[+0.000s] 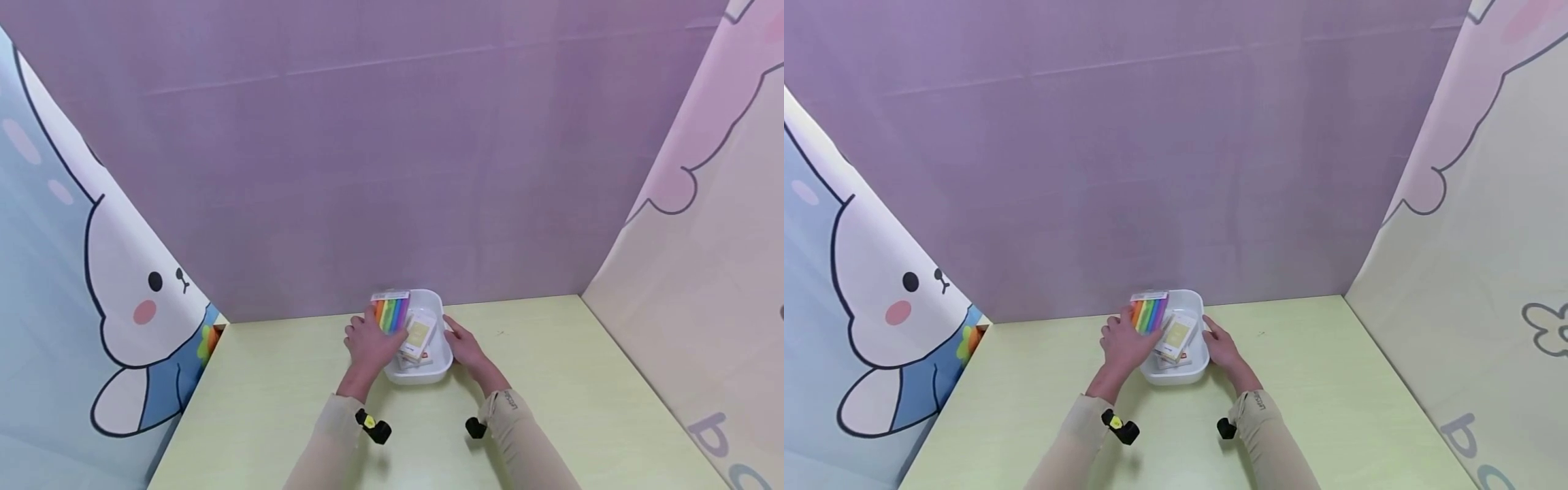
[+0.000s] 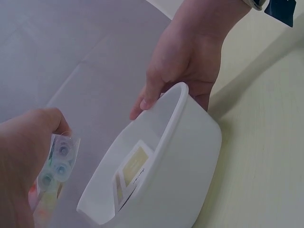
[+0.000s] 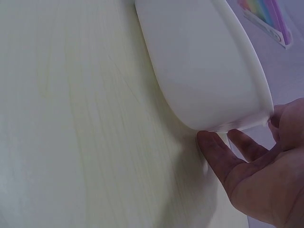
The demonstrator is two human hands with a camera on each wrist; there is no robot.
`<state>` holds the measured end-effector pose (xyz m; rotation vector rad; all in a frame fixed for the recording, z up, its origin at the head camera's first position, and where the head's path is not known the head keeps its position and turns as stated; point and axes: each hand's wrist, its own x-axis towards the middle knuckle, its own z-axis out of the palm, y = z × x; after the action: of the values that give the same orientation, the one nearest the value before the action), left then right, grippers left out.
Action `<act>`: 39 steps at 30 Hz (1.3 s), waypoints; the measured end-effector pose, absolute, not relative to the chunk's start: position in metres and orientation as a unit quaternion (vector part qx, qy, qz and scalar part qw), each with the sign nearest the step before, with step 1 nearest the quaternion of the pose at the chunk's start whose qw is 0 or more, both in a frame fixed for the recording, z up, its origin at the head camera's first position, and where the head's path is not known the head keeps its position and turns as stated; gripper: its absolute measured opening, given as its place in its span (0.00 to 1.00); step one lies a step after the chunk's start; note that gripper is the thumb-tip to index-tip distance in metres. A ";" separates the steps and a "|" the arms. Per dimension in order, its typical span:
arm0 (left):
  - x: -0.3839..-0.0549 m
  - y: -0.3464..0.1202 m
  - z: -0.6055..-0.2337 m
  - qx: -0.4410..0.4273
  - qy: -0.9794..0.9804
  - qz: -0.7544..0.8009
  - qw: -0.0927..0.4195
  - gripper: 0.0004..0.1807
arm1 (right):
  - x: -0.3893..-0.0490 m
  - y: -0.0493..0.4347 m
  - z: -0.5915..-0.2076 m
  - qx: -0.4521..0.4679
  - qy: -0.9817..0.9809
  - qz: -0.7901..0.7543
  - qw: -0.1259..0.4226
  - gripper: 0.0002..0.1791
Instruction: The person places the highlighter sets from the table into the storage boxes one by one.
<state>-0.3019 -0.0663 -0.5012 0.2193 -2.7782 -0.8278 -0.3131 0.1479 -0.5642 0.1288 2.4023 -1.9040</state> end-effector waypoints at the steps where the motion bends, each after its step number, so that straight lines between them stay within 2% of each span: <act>1: -0.302 -0.065 -0.501 0.075 -0.950 -0.280 0.115 0.52 | -0.313 0.148 -0.564 0.042 0.782 -0.621 0.037 0.27; 25: -0.296 -0.028 -0.492 0.044 -0.958 -0.253 0.128 0.52 | -0.311 0.150 -0.565 0.043 0.769 -0.637 0.043 0.27; 34: -0.294 -0.019 -0.491 0.046 -0.960 -0.250 0.114 0.53 | -0.310 0.150 -0.565 0.048 0.777 -0.625 0.047 0.27; 39: -0.287 -0.015 -0.494 0.029 -0.966 -0.245 0.083 0.57 | -0.310 0.152 -0.565 0.046 0.774 -0.630 0.042 0.27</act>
<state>-0.2871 -0.0148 -0.4941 0.0854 -2.8831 -0.7300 -0.3097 0.1517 -0.5649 0.1408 2.3688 -1.9279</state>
